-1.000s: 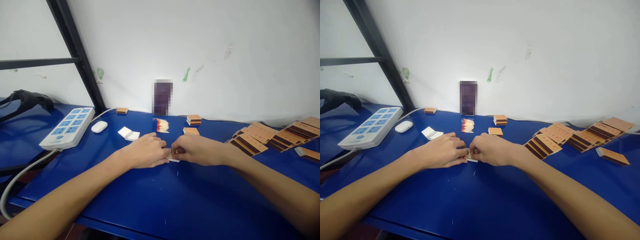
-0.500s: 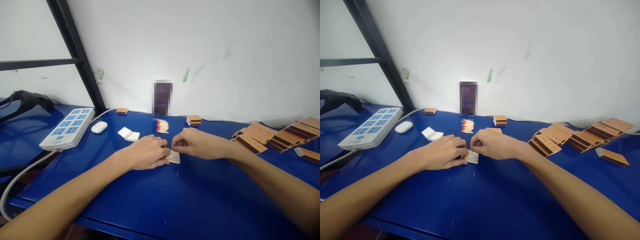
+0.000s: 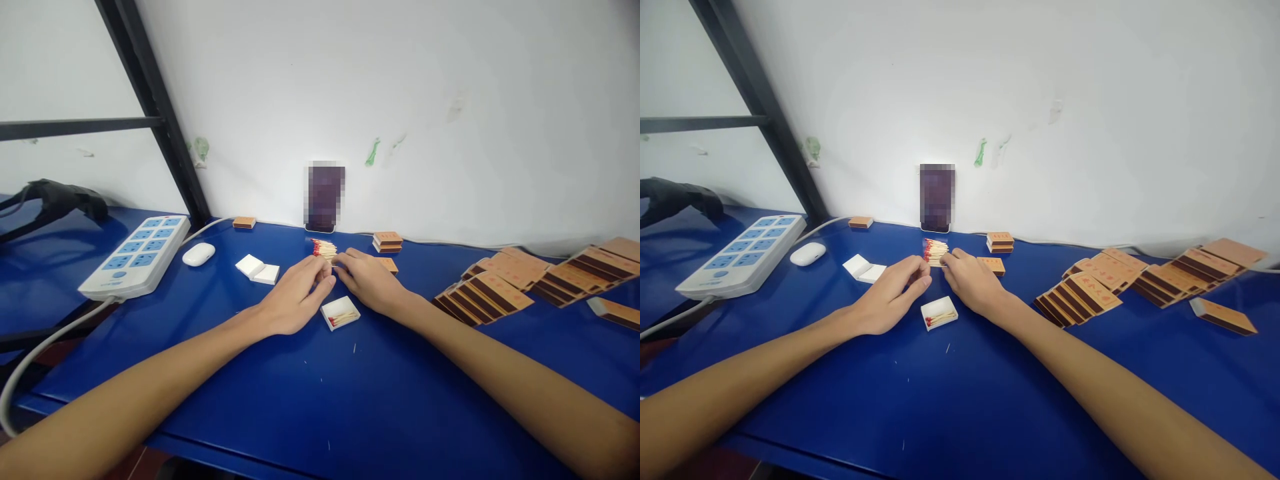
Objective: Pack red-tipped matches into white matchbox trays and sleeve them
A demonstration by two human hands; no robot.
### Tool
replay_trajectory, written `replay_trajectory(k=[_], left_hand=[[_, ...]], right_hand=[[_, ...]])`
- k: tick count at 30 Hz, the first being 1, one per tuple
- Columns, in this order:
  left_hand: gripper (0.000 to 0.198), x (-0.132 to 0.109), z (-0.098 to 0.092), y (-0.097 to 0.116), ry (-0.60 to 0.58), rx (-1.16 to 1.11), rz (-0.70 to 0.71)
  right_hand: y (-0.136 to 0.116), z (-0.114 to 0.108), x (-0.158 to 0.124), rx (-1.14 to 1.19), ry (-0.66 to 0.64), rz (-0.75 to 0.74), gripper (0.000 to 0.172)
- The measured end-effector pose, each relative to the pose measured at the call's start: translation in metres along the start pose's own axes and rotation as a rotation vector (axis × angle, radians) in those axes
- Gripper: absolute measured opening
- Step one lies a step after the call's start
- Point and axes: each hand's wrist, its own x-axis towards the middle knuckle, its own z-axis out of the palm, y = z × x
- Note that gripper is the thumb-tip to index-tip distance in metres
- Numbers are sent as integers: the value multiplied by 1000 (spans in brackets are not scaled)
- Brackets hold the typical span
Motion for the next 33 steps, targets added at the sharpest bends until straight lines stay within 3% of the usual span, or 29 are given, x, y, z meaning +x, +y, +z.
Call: replay_trajectory(k=[8,13,16,21,33], left_hand=[[13,8,-3,-28,30,63,-6],[17,10,-5,-44,5,167,23],[24,8,-2,-45,-46,238,32],[33,7,0,-41,-127,322,9],[34,7,2,-45,-116,334,52]], right_hand=[[1,4,3,77,43,21,20],[3,9,-2,130,142,4,17],[4,11,-4,211,218,-25,16],[6,13,-4,222,216,-50,18],[10,20,-1,223,238,-97,13]])
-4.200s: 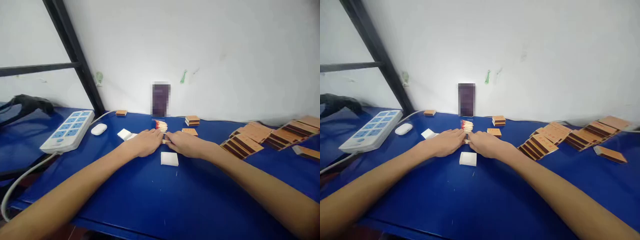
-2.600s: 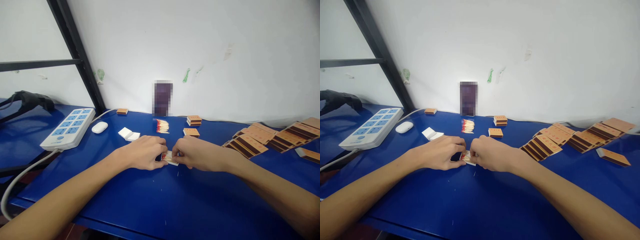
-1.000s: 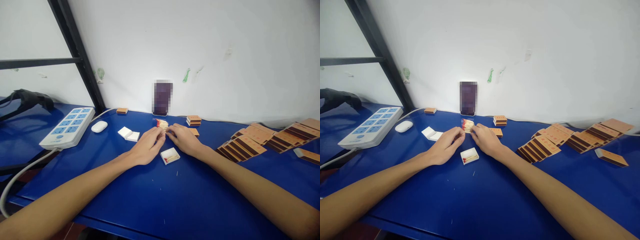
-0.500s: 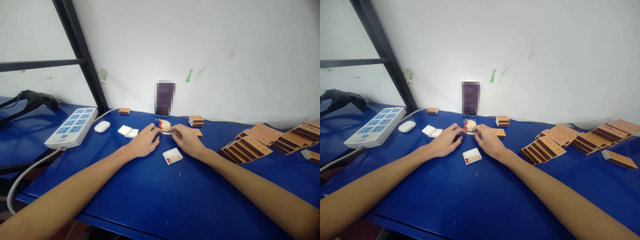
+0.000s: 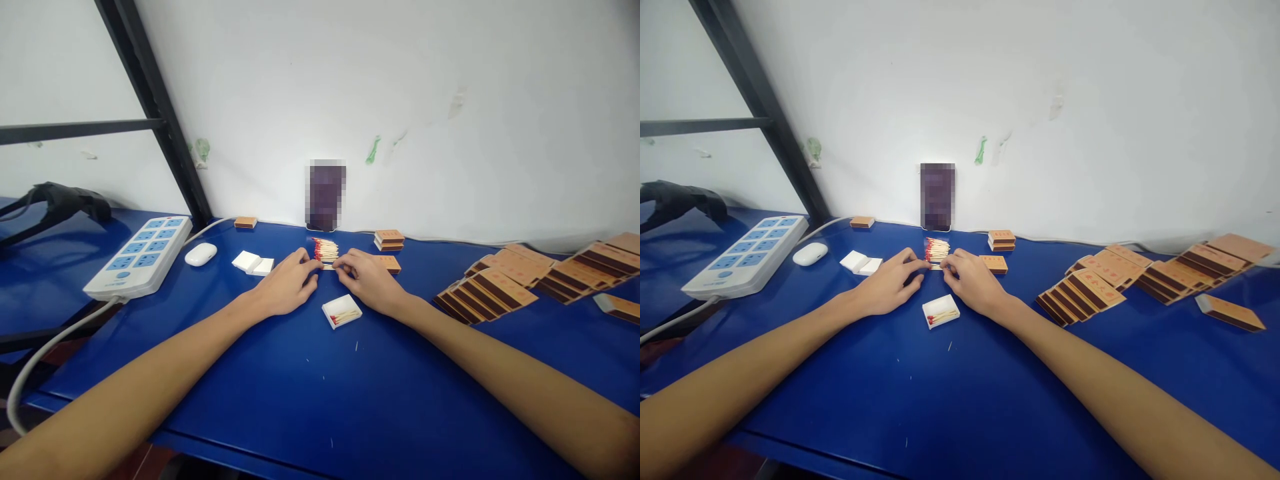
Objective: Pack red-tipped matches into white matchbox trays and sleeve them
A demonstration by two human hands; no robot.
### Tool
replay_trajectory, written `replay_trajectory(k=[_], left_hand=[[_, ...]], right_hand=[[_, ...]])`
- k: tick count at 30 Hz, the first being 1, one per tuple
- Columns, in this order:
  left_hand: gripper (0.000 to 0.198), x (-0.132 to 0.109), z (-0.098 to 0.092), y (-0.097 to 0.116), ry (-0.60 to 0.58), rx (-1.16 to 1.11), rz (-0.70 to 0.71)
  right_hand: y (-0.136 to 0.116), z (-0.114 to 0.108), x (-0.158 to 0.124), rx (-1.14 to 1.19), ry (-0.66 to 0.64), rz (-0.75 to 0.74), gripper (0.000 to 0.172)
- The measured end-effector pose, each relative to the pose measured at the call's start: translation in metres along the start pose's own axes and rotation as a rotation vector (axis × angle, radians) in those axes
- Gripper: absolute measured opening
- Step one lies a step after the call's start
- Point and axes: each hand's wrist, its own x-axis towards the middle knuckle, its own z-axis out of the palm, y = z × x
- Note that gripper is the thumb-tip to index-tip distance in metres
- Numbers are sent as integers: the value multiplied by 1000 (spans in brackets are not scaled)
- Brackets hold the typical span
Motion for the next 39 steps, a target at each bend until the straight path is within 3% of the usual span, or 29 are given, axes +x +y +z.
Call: replay_trajectory(k=[10,19,39], left_hand=[[34,0,-7,12,-35,184,11],[34,0,-8,12,-27,217,-7],[31,-1,-6,11,-6,216,-7]], right_hand=[[0,-1,0,-9,-11,10,20],[-1,-1,-1,-52,-70,-13,25],[-3,-2,0,-70,-66,37,30]])
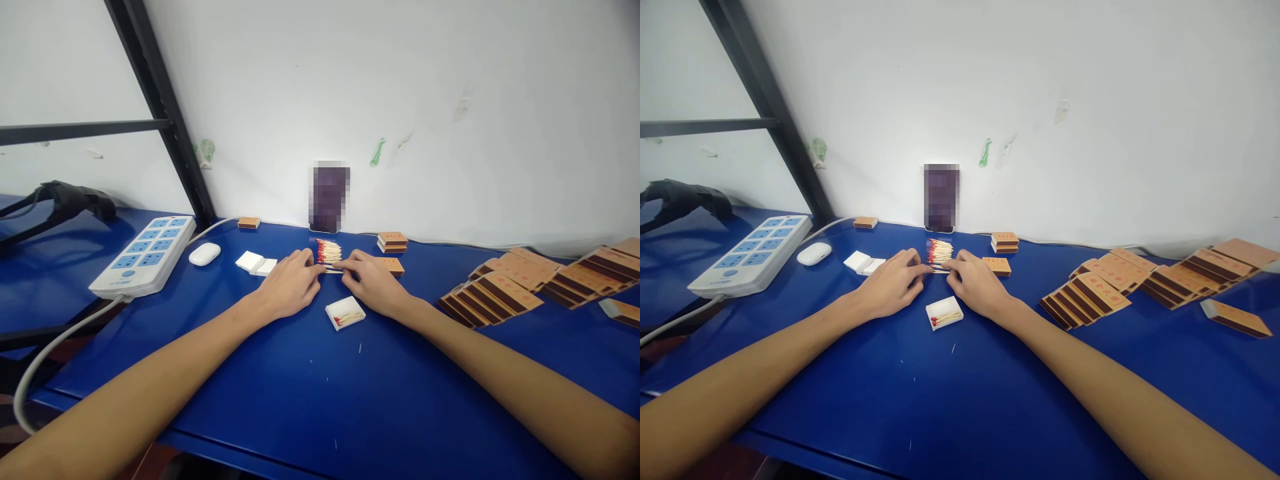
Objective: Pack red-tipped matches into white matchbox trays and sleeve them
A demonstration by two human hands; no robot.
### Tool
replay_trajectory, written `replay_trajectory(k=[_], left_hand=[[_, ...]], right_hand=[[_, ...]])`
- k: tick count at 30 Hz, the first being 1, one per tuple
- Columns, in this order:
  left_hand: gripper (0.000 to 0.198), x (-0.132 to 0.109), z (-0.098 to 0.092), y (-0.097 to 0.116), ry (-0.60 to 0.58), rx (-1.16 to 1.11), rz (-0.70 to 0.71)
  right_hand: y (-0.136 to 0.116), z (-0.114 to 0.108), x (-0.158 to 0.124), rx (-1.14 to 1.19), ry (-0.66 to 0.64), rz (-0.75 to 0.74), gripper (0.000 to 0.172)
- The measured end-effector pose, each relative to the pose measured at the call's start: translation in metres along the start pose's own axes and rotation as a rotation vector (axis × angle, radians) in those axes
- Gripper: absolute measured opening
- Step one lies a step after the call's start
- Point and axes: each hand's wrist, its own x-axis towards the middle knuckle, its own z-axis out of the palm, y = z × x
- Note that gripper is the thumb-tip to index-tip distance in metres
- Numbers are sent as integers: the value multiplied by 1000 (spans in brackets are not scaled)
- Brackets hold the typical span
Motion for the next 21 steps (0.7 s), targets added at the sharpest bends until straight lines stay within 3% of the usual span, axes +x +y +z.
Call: replay_trajectory(k=[14,21], left_hand=[[35,0,0,0,-35,35,-43],[39,0,1,2,14,116,-99]], right_hand=[[2,0,-2,67,51,-36,32],[3,2,-2,13,44,40,34]])
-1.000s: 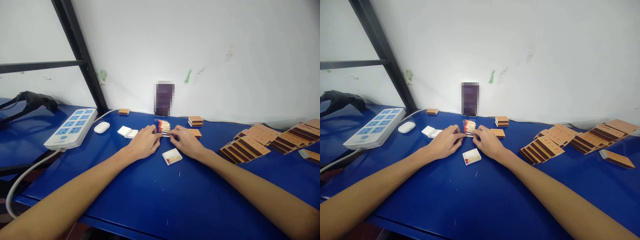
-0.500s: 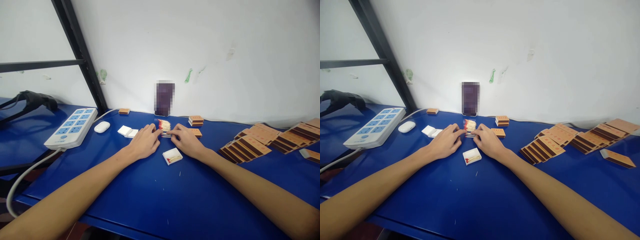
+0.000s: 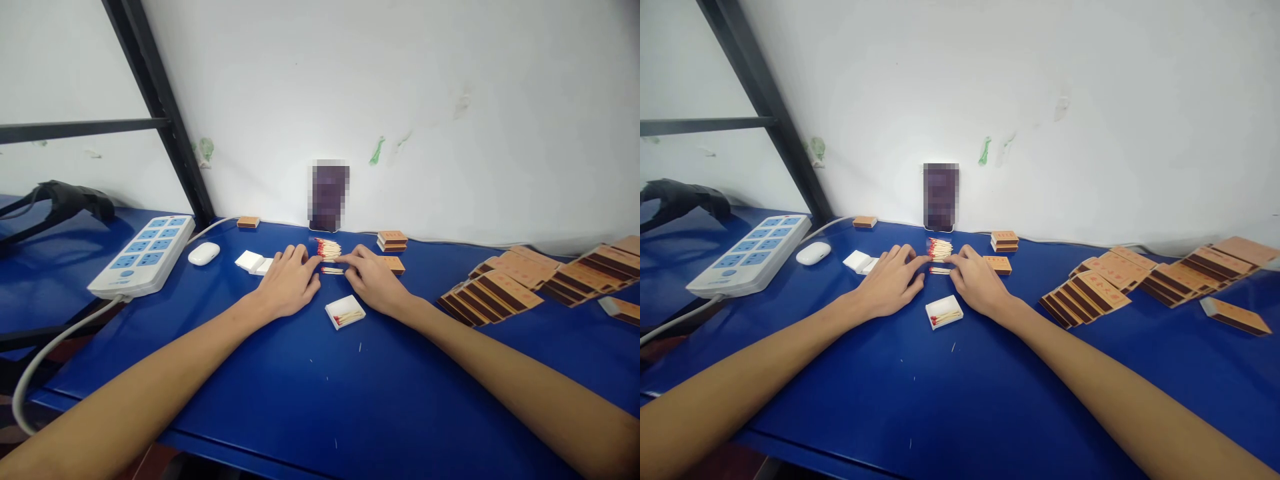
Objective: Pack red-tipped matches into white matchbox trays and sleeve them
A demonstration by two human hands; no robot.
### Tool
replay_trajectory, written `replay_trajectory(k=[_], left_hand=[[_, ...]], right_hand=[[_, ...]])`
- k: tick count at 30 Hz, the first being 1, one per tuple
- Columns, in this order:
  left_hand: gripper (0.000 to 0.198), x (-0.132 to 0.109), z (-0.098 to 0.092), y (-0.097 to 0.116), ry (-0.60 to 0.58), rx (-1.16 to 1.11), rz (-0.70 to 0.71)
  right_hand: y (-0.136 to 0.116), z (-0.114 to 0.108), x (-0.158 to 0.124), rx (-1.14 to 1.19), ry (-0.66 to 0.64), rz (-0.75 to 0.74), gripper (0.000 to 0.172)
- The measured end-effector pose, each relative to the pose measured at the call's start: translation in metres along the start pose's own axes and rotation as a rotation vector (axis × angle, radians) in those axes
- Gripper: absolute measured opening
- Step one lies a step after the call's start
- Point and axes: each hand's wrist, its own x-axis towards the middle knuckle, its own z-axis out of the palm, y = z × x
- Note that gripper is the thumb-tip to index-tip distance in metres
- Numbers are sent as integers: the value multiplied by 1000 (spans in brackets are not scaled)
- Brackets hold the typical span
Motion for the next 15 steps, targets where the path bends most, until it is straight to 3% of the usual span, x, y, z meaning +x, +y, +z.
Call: replay_trajectory(k=[15], left_hand=[[42,0,1,-1,-40,-6,-15]], right_hand=[[3,1,0,-12,-23,-29,36]])
